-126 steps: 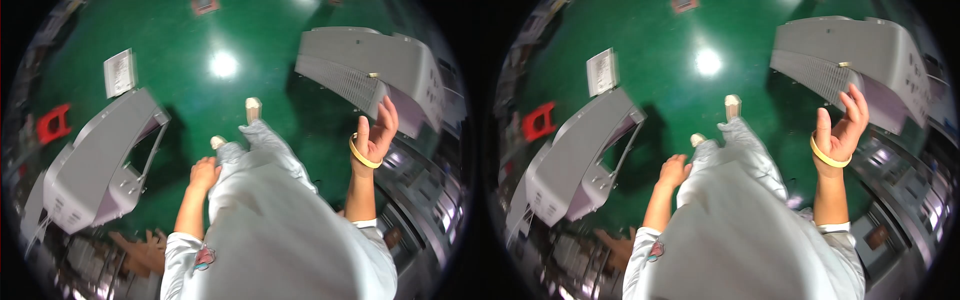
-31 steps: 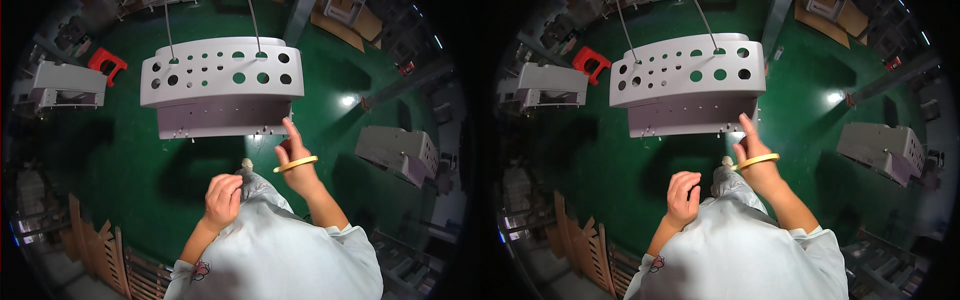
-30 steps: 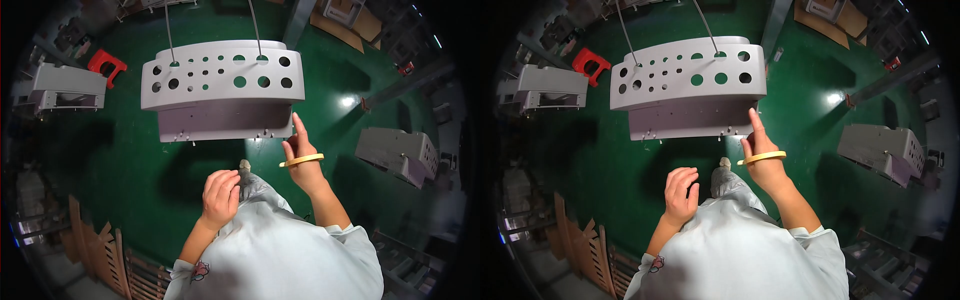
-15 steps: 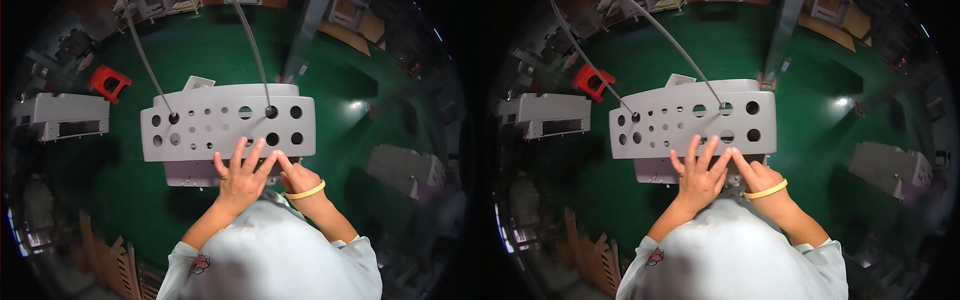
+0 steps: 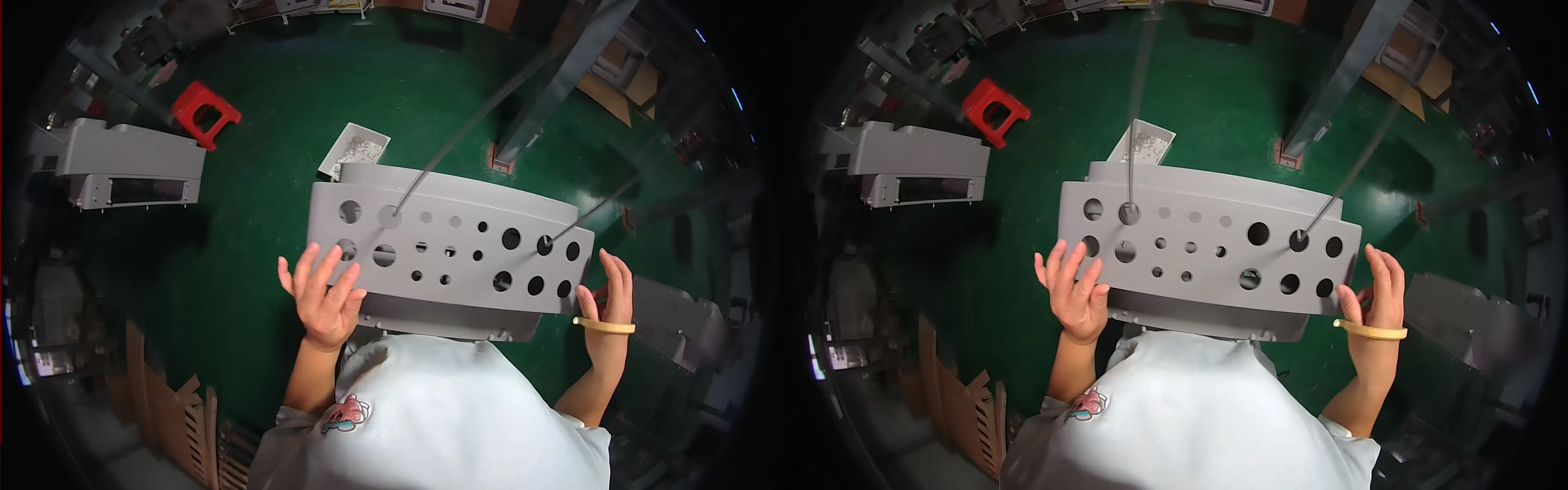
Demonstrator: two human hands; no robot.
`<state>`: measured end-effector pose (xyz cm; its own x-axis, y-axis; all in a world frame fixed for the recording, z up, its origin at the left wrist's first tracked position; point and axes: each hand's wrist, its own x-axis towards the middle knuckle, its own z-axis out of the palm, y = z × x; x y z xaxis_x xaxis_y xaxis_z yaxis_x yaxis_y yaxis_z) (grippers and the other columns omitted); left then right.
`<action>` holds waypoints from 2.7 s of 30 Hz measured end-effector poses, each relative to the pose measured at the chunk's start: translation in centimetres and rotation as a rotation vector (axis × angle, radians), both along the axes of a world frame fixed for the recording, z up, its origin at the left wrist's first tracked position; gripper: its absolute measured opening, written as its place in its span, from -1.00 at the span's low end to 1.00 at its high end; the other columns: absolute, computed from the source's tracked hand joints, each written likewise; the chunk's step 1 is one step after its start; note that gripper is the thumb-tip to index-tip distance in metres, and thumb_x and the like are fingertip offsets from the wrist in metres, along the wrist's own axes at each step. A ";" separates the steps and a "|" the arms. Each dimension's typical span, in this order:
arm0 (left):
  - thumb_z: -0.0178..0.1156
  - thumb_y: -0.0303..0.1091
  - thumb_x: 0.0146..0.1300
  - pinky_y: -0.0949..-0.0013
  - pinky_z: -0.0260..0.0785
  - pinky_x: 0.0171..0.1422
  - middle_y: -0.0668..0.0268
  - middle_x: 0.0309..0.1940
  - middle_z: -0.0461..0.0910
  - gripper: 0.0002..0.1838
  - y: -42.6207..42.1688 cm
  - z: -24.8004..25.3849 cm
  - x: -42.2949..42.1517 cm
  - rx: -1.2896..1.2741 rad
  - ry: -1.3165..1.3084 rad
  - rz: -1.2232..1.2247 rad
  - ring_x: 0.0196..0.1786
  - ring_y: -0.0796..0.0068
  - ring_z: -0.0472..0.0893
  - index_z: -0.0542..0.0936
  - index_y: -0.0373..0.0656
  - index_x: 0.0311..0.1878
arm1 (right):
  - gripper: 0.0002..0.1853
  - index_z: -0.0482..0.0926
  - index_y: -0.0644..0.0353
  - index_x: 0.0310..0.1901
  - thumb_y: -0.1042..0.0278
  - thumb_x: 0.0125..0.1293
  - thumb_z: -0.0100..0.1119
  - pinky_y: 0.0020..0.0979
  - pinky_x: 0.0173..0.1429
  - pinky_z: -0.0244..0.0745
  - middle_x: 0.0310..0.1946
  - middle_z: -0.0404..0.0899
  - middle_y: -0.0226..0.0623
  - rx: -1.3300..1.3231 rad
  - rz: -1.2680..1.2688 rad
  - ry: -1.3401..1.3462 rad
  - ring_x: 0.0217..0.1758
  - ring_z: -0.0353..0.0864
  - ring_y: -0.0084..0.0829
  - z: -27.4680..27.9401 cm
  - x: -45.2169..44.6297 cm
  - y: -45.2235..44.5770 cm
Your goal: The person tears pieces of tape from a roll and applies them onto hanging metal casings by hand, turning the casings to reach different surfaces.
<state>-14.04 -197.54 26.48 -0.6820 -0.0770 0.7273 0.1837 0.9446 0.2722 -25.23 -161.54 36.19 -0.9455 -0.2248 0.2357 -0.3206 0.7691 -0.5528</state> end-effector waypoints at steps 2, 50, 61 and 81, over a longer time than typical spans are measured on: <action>0.22 -0.10 0.33 -0.10 -0.08 0.52 0.08 0.17 0.55 -0.67 -2.1 0.4 -0.5 0.224 0.041 -0.049 0.32 0.00 0.43 0.71 -0.12 -0.03 | -0.21 0.29 0.03 0.42 0.47 0.13 0.39 -0.52 -0.36 0.45 0.28 0.35 -0.22 0.067 -0.062 -0.068 -0.44 0.42 -0.54 0.7 -0.5 -1.3; 0.51 -0.40 -0.06 -0.01 0.29 0.42 0.07 0.22 0.44 -0.54 -8.5 -10.9 -43.9 0.984 -0.674 -1.664 0.34 0.02 0.42 0.60 -0.21 -0.05 | -0.21 0.24 0.14 0.21 0.61 -0.05 0.51 -0.17 -0.01 0.68 -0.09 0.59 -0.04 -0.515 -1.638 -0.793 -0.07 0.67 -0.19 5.3 -4.1 -17.1; 0.47 -0.36 -0.05 0.17 0.38 0.14 0.18 0.12 0.51 -0.61 -4.6 -8.8 -49.1 1.105 -0.854 -1.713 0.06 0.15 0.50 0.46 -0.13 -0.22 | -0.23 0.23 0.02 0.22 0.64 -0.01 0.43 -0.18 0.00 0.67 -0.10 0.63 -0.08 -0.618 -1.736 -0.789 -0.08 0.69 -0.19 6.1 -3.2 -19.1; 0.25 -0.65 -0.06 0.32 0.55 -0.07 0.18 -0.23 0.60 -0.87 0.3 -8.5 -49.1 1.116 -0.753 -1.686 -0.15 0.23 0.63 0.58 -0.31 -0.37 | -0.21 0.26 0.02 0.19 0.66 -0.07 0.48 -0.07 0.00 0.70 0.05 0.48 -0.26 -0.614 -1.802 -0.800 0.04 0.62 -0.17 6.1 -2.7 -17.0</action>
<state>-63.11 -197.21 17.97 -0.6026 0.6578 0.4519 0.0743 -0.5175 0.8525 -27.89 -178.58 42.27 0.1242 0.8018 -0.5845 0.8086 -0.4232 -0.4087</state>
